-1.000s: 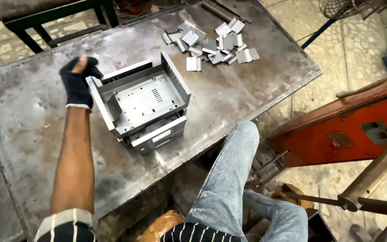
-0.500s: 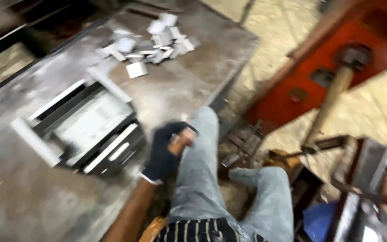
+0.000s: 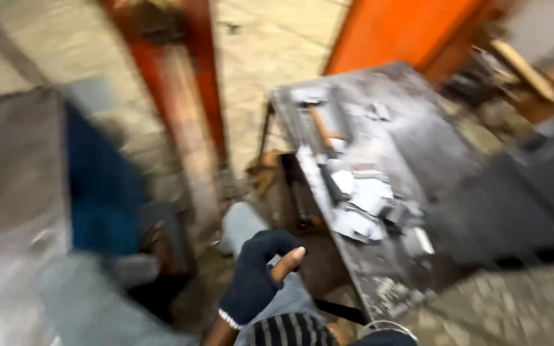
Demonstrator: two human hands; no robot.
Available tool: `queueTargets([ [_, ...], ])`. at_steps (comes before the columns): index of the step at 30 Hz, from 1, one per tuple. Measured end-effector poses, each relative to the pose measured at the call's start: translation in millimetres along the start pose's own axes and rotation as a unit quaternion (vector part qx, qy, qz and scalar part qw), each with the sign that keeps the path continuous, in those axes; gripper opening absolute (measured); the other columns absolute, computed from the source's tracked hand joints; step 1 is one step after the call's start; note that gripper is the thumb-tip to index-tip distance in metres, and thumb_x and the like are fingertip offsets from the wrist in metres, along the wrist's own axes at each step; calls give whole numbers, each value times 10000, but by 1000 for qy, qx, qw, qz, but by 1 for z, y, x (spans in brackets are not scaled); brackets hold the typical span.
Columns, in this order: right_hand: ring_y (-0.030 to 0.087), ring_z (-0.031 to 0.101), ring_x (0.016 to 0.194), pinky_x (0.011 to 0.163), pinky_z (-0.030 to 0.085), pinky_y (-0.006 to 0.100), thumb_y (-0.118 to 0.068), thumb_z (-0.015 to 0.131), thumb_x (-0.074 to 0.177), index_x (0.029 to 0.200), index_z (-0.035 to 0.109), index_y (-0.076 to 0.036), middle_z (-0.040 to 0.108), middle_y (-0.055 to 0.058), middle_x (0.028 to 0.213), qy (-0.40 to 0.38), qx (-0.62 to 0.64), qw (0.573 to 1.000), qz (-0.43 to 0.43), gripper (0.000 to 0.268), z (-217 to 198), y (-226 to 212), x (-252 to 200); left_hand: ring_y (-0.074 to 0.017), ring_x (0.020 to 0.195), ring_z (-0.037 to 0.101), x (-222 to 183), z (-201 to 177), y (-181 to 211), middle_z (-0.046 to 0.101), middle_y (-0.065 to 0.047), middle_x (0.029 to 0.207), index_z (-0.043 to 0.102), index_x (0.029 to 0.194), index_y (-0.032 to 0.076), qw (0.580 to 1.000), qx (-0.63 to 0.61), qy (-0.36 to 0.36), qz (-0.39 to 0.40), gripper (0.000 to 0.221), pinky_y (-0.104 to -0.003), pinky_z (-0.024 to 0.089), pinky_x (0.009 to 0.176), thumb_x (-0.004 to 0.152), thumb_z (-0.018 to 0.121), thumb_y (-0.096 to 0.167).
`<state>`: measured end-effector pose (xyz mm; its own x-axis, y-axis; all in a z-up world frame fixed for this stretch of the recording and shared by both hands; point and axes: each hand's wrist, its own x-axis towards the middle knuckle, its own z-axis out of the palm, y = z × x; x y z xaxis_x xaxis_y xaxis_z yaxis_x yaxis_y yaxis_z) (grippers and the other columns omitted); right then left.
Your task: The person spots small metal plates and brackets onto a metal box enclosure using an industrial spot welder.
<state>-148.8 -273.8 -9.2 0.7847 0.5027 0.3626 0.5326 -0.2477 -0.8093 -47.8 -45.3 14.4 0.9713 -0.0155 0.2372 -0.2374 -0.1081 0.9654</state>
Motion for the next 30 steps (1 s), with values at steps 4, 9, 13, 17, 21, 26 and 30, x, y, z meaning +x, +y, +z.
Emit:
queueTargets([
  [4, 201, 739, 1020, 917, 574, 338, -265, 750, 895, 1105, 730, -89, 755, 81, 1085, 134, -69, 988, 48, 275, -75, -10, 27, -151, 662, 680, 36, 50, 10, 707, -57, 694, 724, 830, 27, 988, -49, -126, -71, 208, -325, 536, 646, 894, 728, 224],
  [9, 198, 739, 1003, 903, 575, 334, -255, 751, 886, 1077, 735, -91, 754, 74, 1066, 252, -146, 954, 77, 253, -172, -26, 77, -141, 637, 647, 100, 110, 39, 687, -54, 657, 727, 802, 28, 987, 0, -160, 34, 235, -317, 504, 634, 935, 712, 221],
  [13, 361, 662, 1089, 997, 526, 452, -218, 875, 924, 1236, 723, -55, 712, 148, 1171, 380, -563, 728, 94, 384, -255, -3, 94, -165, 685, 680, 148, 159, 76, 709, -52, 718, 745, 951, 49, 972, -7, -210, 102, 187, -327, 519, 681, 942, 692, 228],
  [17, 368, 618, 1102, 976, 442, 488, -319, 861, 645, 1245, 683, -38, 688, 169, 1194, 353, -664, 642, 152, 686, -302, 39, 86, -285, 1034, 681, 185, 218, 100, 727, -126, 1108, 647, 1266, 69, 940, 58, -169, 292, 443, -393, 512, 896, 853, 756, 184],
  [21, 328, 625, 984, 891, 455, 467, -292, 806, 648, 1130, 708, -104, 695, 118, 1072, 344, -679, 607, 229, 527, -304, 44, 98, -388, 1261, 567, 212, 266, 105, 601, -202, 1363, 519, 1410, 47, 883, 119, -199, 408, 778, -471, 422, 1064, 692, 802, 139],
  [26, 299, 626, 930, 847, 464, 454, -207, 770, 631, 1076, 718, -142, 690, 78, 990, 358, -668, 614, 223, 453, -307, 49, 97, -400, 1261, 529, 216, 285, 103, 522, -214, 1435, 469, 1452, 57, 873, 191, -251, 372, 924, -508, 368, 1049, 581, 778, 73],
  [30, 289, 630, 914, 839, 464, 450, -181, 779, 630, 1037, 720, -160, 689, 59, 952, 389, -646, 620, 216, 411, -302, 44, 101, -398, 1274, 538, 215, 285, 96, 497, -225, 1489, 461, 1451, 56, 878, 172, -256, 366, 884, -510, 371, 1044, 636, 798, 110],
])
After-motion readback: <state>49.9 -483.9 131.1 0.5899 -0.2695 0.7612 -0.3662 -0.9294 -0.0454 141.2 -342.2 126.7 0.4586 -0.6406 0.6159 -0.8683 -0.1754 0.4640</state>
